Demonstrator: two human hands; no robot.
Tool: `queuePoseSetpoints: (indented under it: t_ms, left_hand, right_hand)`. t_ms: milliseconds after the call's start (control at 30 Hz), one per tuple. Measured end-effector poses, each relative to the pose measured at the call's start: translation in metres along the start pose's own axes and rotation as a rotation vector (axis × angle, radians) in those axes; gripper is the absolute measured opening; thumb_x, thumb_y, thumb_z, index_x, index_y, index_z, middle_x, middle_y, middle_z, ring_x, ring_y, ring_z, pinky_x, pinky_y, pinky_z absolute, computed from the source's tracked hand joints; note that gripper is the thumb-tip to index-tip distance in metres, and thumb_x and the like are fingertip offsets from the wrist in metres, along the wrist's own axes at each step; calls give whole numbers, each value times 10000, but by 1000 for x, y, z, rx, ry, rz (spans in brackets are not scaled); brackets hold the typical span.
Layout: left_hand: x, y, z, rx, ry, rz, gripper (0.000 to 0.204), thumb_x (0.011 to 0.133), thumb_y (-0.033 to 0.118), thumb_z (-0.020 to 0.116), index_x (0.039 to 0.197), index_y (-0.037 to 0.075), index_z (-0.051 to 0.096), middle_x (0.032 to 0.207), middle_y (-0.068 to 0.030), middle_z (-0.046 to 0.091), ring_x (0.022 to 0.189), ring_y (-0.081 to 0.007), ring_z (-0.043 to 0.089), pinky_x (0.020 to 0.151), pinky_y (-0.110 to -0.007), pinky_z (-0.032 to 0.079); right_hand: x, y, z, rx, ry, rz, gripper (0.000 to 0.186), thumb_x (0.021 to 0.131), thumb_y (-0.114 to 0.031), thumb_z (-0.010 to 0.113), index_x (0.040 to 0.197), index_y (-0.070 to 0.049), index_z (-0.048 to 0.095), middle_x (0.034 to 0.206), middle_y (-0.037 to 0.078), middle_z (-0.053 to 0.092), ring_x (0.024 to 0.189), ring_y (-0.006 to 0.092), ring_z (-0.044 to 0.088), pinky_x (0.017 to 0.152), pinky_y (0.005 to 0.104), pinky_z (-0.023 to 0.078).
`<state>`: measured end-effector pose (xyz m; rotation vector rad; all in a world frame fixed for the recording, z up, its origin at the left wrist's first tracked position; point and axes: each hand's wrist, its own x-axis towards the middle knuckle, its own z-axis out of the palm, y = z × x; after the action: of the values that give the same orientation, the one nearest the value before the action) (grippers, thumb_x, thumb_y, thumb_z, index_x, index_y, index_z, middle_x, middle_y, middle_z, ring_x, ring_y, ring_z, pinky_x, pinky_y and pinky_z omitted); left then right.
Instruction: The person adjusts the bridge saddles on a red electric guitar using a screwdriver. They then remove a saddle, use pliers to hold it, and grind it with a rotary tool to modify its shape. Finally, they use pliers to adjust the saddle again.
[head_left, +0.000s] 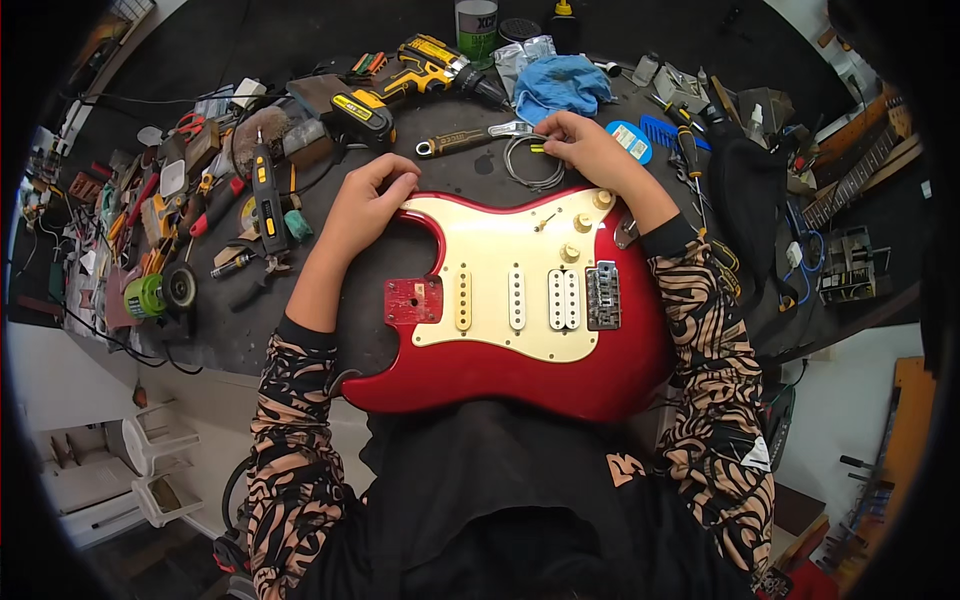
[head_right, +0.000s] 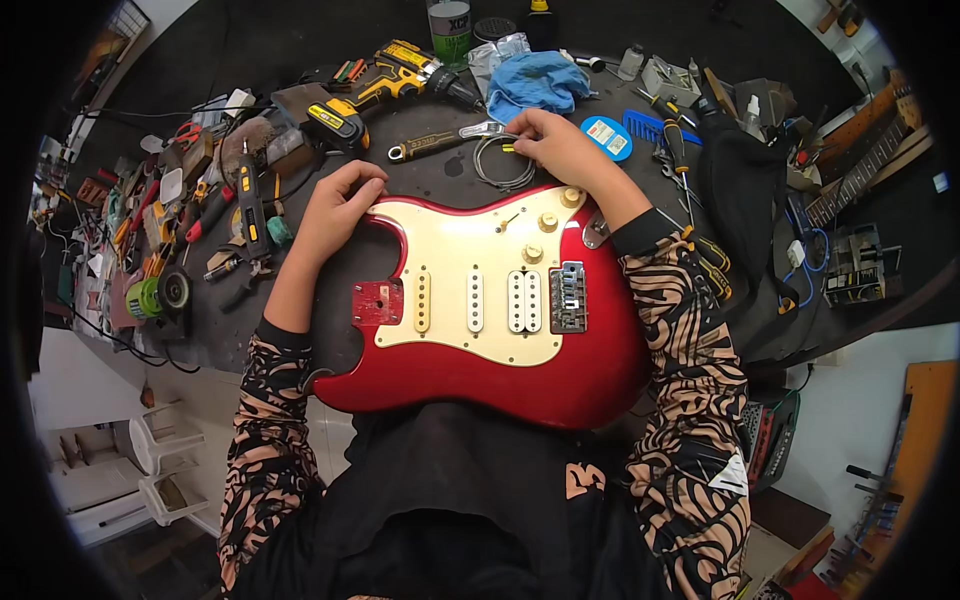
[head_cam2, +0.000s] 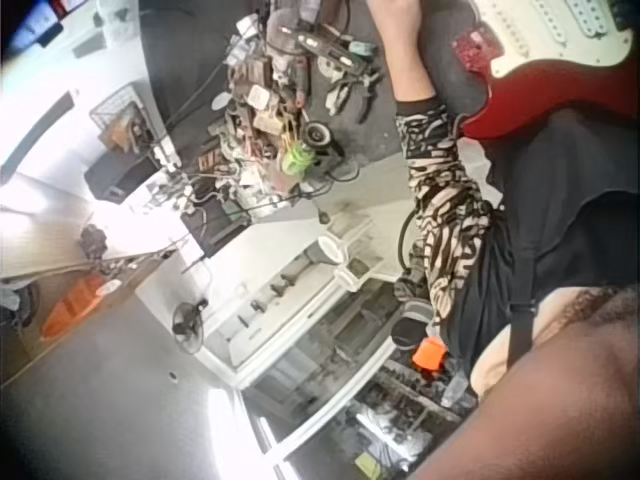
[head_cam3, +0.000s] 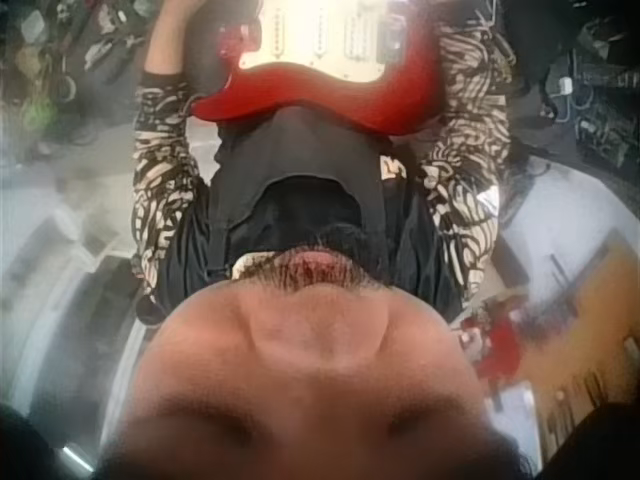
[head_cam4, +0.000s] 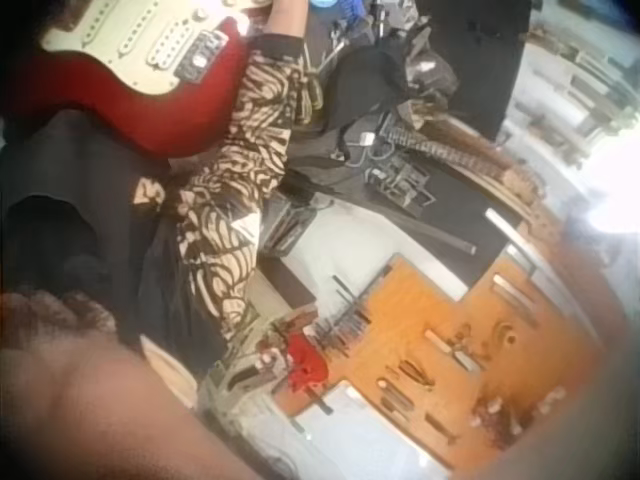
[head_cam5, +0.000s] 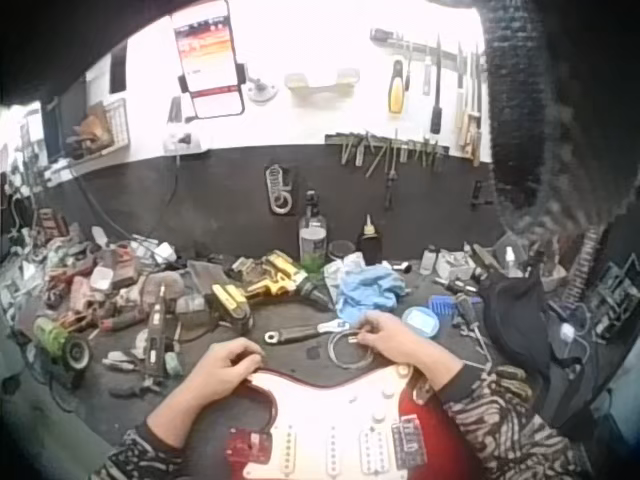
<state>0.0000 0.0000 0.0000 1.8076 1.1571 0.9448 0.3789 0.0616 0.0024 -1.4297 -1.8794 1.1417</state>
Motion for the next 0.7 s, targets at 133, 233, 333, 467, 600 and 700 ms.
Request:
queuePoseSetpoints:
  t_ms: [133,233,333,467,600,700]
  left_hand:
    - [1,-4,-1,-51,-6,-40,208,1066,179,673,1121,-14,731,934,-42,739,880,-101,668,803,-277,528]
    - [6,-6,-2,-46,-11,-33,222,1080,190,662,1129,-16,728,930,-30,729,874,-91,656,792,-270,517]
    - [7,-9,-3,-62,-41,-49,227,1101,195,646,1151,-12,727,961,-31,736,907,-87,663,818,-262,521]
    - [6,-11,-8,-101,-102,-59,217,1118,174,626,1192,-8,718,1018,-32,744,991,-93,703,879,-258,541]
    - [-1,-14,-10,-53,-92,-51,206,1114,164,629,1191,-7,715,1024,-19,734,977,-83,685,883,-252,533]
    - [1,-4,-6,-7,-109,-44,217,1114,176,628,1187,-11,712,1032,-22,727,1004,-91,680,908,-261,523]
  right_hand:
    - [-2,1,2,-35,40,-53,315,1044,-104,693,1348,-25,683,1020,-13,666,871,70,604,759,237,499]
    - [2,0,-1,-66,47,-58,324,1046,-110,695,1361,-34,678,1017,-25,662,868,66,600,733,245,498]
    - [-2,-2,-6,-89,14,1,339,1051,-102,689,1385,-49,669,1100,-6,695,935,83,635,742,260,530]
    - [-27,-14,-21,-98,83,-50,357,1054,-89,675,1409,-51,659,1328,54,726,1098,146,686,888,293,573]
    - [-85,-22,-58,-215,216,-175,332,1067,-123,670,1390,-45,674,1260,57,735,1172,163,672,1005,309,533]
    - [-164,-22,-59,-133,409,-85,260,1061,-95,663,1305,-14,703,1188,61,731,1111,146,673,971,292,525]
